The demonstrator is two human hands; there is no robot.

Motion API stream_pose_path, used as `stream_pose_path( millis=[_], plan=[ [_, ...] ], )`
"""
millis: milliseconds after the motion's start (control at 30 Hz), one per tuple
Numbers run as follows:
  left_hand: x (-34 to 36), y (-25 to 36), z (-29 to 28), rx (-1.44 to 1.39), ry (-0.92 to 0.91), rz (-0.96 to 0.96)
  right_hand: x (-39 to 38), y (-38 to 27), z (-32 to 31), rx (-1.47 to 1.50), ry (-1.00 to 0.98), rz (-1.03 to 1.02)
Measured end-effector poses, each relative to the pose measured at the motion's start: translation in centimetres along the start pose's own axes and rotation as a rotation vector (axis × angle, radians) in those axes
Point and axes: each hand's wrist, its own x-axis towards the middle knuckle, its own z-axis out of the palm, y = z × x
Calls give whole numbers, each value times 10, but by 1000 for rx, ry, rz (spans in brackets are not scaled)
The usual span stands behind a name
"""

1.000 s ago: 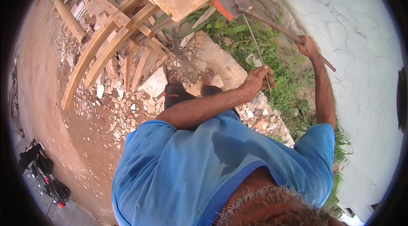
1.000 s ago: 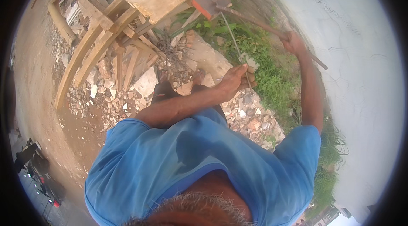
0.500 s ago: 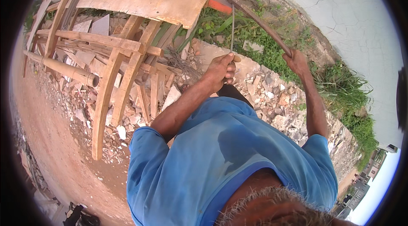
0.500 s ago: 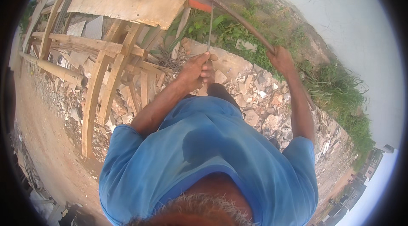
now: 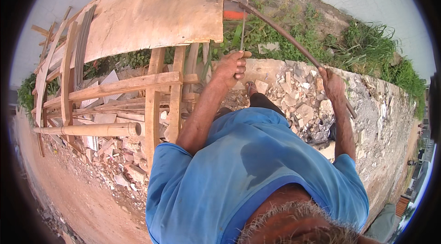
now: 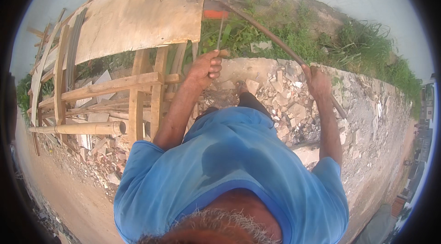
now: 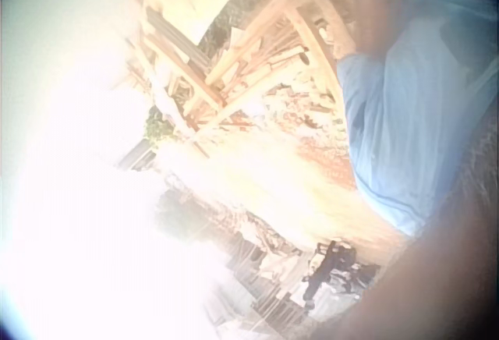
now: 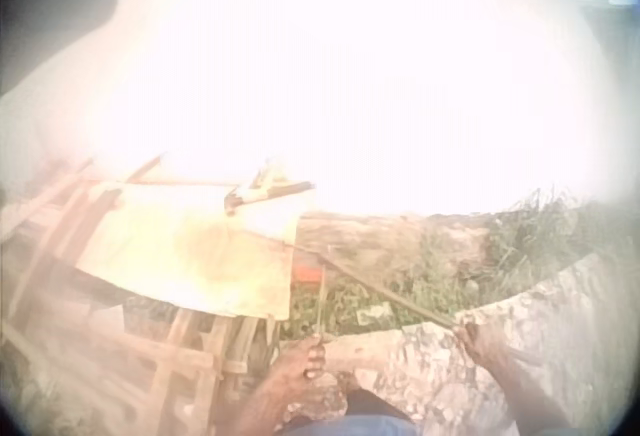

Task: The person repeatedly bends metal rods using a hammer and a metal block. They position each rod on the block and strike it to create a bend, then remove the bent piece and repeat the process with new rods.

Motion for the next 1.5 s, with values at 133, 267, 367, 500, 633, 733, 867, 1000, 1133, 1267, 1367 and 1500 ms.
stream_pose_path(
  millis=[133, 267, 367, 500, 633, 733, 867, 1000, 1133, 1267, 1367, 1500],
  plan=[
    [-1, 7, -12, 103, -34, -17, -17, -19, -5, 62, 30, 60],
    [-1, 11, -20, 131, -48, 9, -36, -38, -8, 58, 28, 99],
    [-7, 32, -36, 214, -55, 26, -61, -61, -1, 67, 35, 144],
    [-9, 47, -43, 305, -48, 13, -80, -76, 8, 123, 42, 178],
    [-9, 46, -41, 338, -47, 40, -80, -77, 13, 125, 90, 154],
    [-10, 50, -44, 381, -40, 59, -84, -81, 13, 158, 125, 148],
    [-10, 61, -53, 429, -68, 40, -106, -99, 13, 190, 176, 148],
    [-15, 68, -56, 475, -34, 15, -121, -110, 7, 251, 114, 181],
    [-19, 63, -47, 490, 3, 2, -108, -92, -3, 265, 53, 130],
    [-16, 42, -38, 409, 6, 17, -62, -68, 8, 277, -283, 109],
    [-5, 24, -34, 445, -12, 83, -7, -99, 48, 459, -145, -27],
    [9, 7, -30, 823, 30, 333, 24, -108, 68, 517, -9, -9]
  ],
)
